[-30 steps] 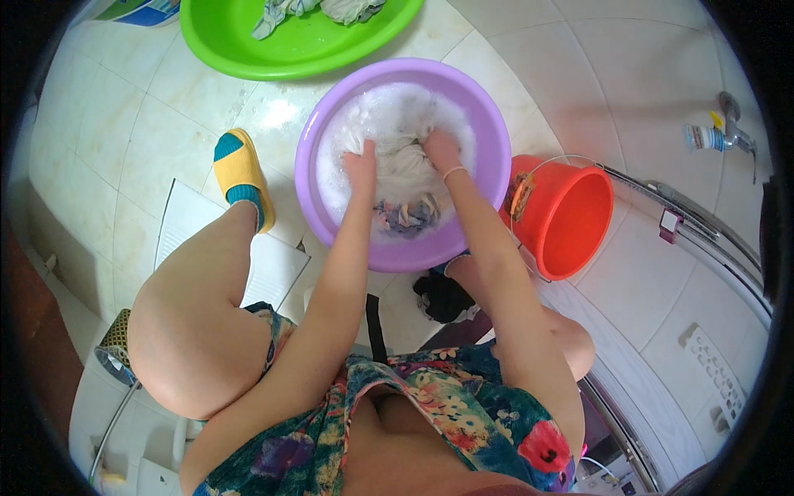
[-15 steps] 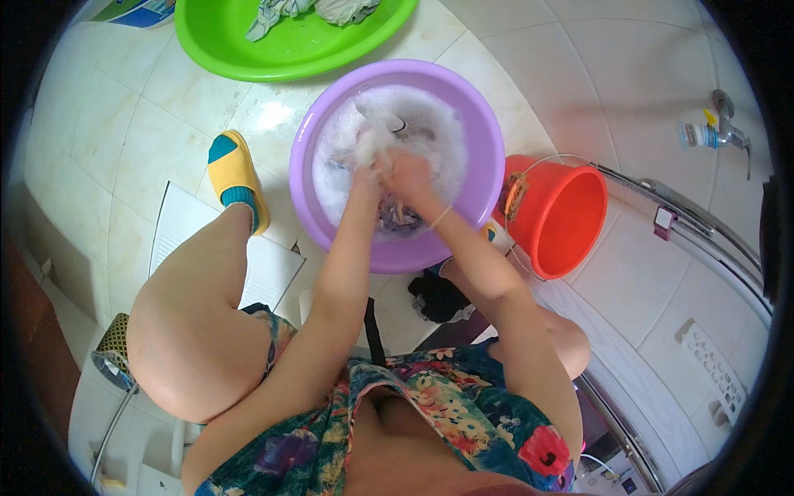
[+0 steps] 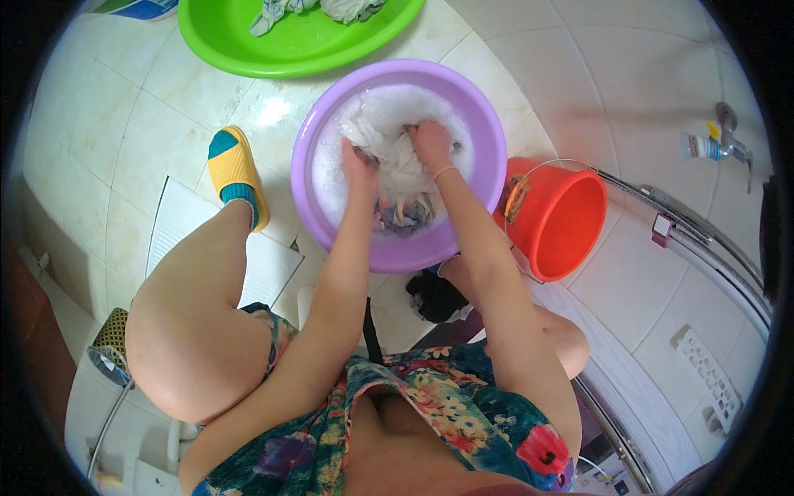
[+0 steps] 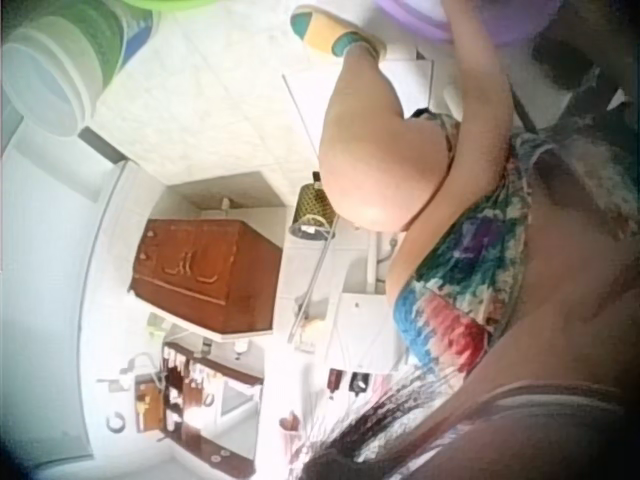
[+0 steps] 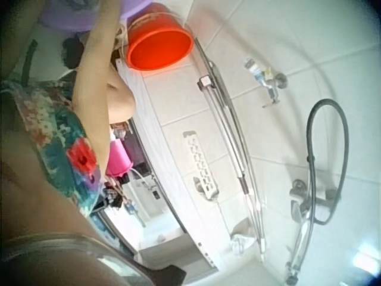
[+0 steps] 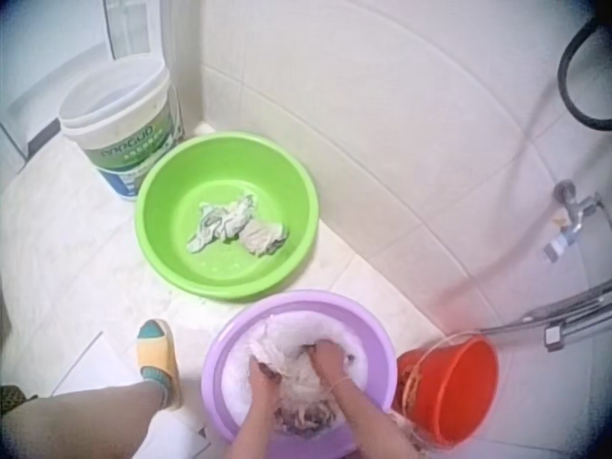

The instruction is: The person washes clothes by hand in a purple basin filled with soapy water, scrubbing, wringing out, and rinsing different items of clothing.

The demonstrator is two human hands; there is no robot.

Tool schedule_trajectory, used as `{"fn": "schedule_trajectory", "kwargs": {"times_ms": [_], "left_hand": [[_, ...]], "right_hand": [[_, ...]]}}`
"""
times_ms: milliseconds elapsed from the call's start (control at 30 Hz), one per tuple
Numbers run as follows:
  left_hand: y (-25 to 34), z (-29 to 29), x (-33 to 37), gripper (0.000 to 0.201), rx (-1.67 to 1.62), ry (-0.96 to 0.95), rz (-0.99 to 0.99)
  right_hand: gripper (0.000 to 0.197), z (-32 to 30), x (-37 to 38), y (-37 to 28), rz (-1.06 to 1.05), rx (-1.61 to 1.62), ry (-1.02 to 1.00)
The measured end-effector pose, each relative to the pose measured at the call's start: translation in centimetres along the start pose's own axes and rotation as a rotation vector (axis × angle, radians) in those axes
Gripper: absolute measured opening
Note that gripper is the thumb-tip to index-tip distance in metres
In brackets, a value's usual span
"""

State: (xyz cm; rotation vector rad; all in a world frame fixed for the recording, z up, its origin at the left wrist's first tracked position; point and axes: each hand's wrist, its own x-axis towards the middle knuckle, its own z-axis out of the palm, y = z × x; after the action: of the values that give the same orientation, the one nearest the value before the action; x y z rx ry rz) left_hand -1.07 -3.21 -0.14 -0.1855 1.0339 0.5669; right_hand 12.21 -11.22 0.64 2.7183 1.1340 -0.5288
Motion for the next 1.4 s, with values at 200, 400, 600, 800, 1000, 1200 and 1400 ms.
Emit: {"fn": "schedule_trajectory", "kwargs": {"times_ms": [200, 400, 600, 800, 1000, 1200, 1400], "left_hand": [[-0.7, -2.6, -0.4, 0.033, 0.352, 0.187, 0.025], [-3.2, -3.4, 0.4, 0.034, 0.705, 0.059, 0.197], [-5.7, -7.0, 5.5, 0.046, 1.105, -0.164, 0.177], [-5.0, 2.6, -1.9, 0.060, 0.192, -0.119, -0.388], [2.3, 5.9, -3.1, 0.051, 0.380, 0.139, -0.173], [5.1, 4.7, -1.9, 0.045, 0.522, -0.027, 0.180], [4.1, 5.6, -3.0, 0.045, 1.347, -0.270, 0.320]], "right_hand": [[0.030, -3.2, 0.3, 1.1, 0.243, 0.700, 0.007], [0.032, -19.6, -4.7, -4.9, 0.529, 1.364, -0.182], [0.034, -28.3, -7.7, -7.3, 0.499, 1.532, -0.221], [0.036, -32.2, -12.9, -3.9, 0.590, 1.597, 0.018], [0.040, -29.2, -14.2, -2.2, 0.747, 1.536, 0.050], [0.025, -16.6, -15.1, 1.5, 0.599, 1.093, -0.144], [0.045, -12.7, -8.2, 0.9, -0.173, 0.405, -0.298]]}}
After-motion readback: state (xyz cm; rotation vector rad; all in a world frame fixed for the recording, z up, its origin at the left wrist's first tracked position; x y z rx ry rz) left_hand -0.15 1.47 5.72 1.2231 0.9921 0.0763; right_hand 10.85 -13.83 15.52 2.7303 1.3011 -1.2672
